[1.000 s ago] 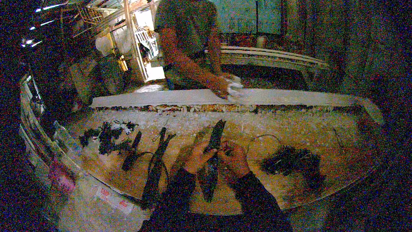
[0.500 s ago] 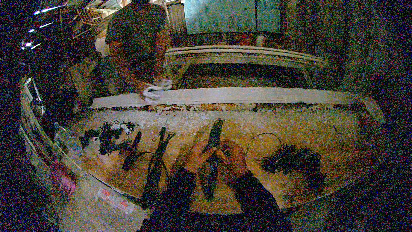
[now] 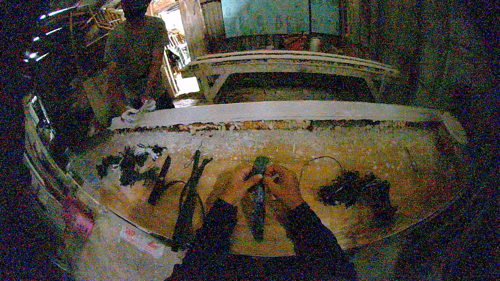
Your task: The person ties black cables into bundles using a thin wire or tie, working at a wooden table. A coworker wipes a long white board in the background. The person handles the cables one at a time and places the tied bundles on the table.
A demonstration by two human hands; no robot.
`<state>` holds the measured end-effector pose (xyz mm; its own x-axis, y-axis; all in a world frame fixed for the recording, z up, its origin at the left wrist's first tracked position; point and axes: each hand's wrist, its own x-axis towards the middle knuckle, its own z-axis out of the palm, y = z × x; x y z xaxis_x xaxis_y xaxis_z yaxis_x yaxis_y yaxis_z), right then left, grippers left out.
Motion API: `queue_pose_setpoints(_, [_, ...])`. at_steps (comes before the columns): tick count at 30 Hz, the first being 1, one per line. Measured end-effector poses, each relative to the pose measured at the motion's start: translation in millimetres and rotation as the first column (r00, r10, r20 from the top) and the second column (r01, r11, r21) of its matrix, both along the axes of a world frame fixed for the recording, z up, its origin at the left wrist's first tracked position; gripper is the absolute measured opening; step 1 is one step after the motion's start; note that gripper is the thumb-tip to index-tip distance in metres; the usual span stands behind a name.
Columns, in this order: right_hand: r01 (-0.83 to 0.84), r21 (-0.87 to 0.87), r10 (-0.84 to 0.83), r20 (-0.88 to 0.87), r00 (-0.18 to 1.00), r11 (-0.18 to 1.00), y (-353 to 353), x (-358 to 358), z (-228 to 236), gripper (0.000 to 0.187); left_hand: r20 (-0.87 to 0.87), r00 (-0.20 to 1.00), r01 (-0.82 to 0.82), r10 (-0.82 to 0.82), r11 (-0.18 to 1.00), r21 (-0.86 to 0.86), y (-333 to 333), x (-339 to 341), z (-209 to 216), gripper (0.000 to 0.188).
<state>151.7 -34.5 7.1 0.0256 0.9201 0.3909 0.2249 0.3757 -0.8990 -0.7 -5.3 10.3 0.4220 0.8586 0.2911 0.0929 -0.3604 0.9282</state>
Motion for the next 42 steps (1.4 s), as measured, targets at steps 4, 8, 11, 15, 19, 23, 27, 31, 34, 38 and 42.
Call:
queue_pose_setpoints(4, [-0.076,-0.114,0.066,-0.090,0.994,0.991,-0.6,1.3,1.1,0.006,0.111,0.993,0.056,-0.048,0.996,-0.074,-3.8,-1.5,9.5,0.019])
queue_pose_setpoints(8, [-0.123,-0.192,0.097,-0.137,0.986,0.974,-4.6,3.9,8.7,0.008,0.206,0.973,0.131,-0.107,0.986,-0.106,-4.2,-3.9,9.2,0.021])
queue_pose_setpoints(11, [-0.191,-0.200,0.146,-0.219,0.965,0.961,-7.5,4.3,13.1,0.009,0.208,0.972,0.131,-0.105,0.985,-0.115,-1.6,-3.8,5.9,0.020])
queue_pose_setpoints(15, [-0.220,-0.190,0.172,-0.240,0.955,0.957,-8.8,3.0,17.4,0.011,0.209,0.971,0.149,-0.114,0.975,-0.164,0.0,-5.2,5.4,0.017])
queue_pose_setpoints(19, [-0.263,-0.206,0.198,-0.292,0.936,0.943,-11.0,4.2,19.8,0.012,0.187,0.975,0.164,-0.122,0.959,-0.232,-2.4,-8.5,5.3,0.016])
queue_pose_setpoints(23, [-0.286,-0.238,0.214,-0.288,0.934,0.928,-10.8,5.4,19.2,0.013,0.320,0.940,0.195,-0.119,0.956,-0.218,-2.8,-4.7,4.3,0.019])
queue_pose_setpoints(27, [-0.215,-0.178,0.174,-0.223,0.959,0.960,-8.5,3.1,14.4,0.010,0.282,0.945,0.226,-0.165,0.954,-0.196,-3.3,-5.8,9.2,0.022])
queue_pose_setpoints(31, [-0.188,-0.182,0.166,-0.132,0.977,0.965,-6.5,4.3,7.6,0.007,0.068,0.995,0.081,-0.066,0.967,-0.241,-9.1,-14.0,13.1,0.022])
queue_pose_setpoints(34, [-0.213,-0.268,0.195,-0.092,0.976,0.939,-3.5,6.3,0.7,0.006,0.409,0.906,0.236,-0.109,0.932,-0.274,-7.7,-14.5,14.1,0.023])
queue_pose_setpoints(38, [-0.219,-0.341,0.267,0.100,0.958,0.914,1.8,9.1,-6.2,0.008,0.454,0.890,0.105,0.044,0.949,-0.297,-14.9,-28.9,30.7,0.025])
queue_pose_setpoints(42, [-0.156,-0.343,0.237,0.210,0.948,0.926,-2.1,9.3,-7.5,0.011,0.529,0.845,0.146,-0.084,0.986,-0.076,-35.9,-49.1,74.4,0.030])
